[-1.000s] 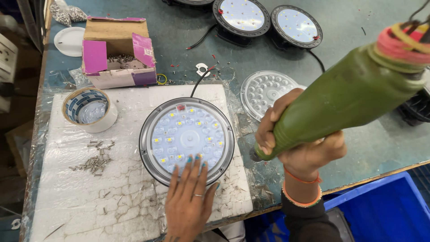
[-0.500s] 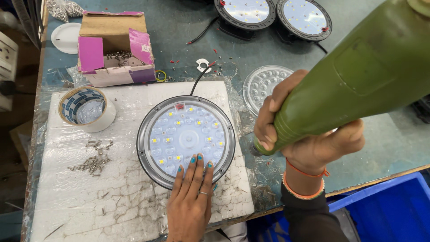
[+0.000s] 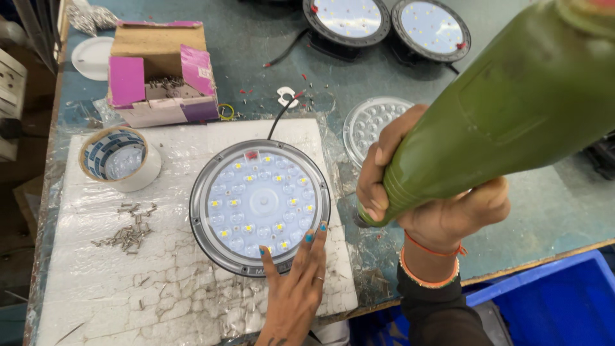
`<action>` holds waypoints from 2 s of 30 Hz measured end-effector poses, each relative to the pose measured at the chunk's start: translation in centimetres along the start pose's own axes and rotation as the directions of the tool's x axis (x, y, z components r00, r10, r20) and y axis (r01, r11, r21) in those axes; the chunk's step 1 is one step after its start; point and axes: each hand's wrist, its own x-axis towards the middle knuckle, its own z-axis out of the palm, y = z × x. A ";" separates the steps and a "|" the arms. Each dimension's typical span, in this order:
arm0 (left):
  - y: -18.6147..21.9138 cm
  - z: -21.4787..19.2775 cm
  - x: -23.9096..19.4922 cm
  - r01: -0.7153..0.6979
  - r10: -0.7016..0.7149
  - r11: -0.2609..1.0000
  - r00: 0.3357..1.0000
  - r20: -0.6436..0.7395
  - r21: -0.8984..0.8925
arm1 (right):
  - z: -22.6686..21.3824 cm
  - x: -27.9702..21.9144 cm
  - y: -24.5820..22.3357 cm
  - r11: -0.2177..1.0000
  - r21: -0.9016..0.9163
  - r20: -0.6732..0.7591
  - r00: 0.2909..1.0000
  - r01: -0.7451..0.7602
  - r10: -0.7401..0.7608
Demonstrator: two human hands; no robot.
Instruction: The person uses a green pneumatic screwdriver to fasten screws into the rim of a circular LED light fixture. They repeatedly pick up screws from the table and drive them into the fixture while holding the tool with their right hand.
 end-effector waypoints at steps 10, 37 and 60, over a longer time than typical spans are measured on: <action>-0.2 -2.0 1.4 -0.160 0.134 0.977 0.974 -0.181 -0.140 | -1.1 -0.3 0.3 0.998 0.020 -0.051 0.997 0.054 -0.053; -7.1 -8.8 -6.9 0.394 -0.794 0.443 0.589 -0.148 -0.805 | 5.7 -2.2 2.4 0.935 0.300 0.123 0.980 -0.188 0.158; -5.1 -6.5 -4.1 0.384 -0.795 0.061 0.577 0.188 -0.921 | 11.3 -3.1 4.5 0.876 0.437 0.257 0.962 -0.203 0.094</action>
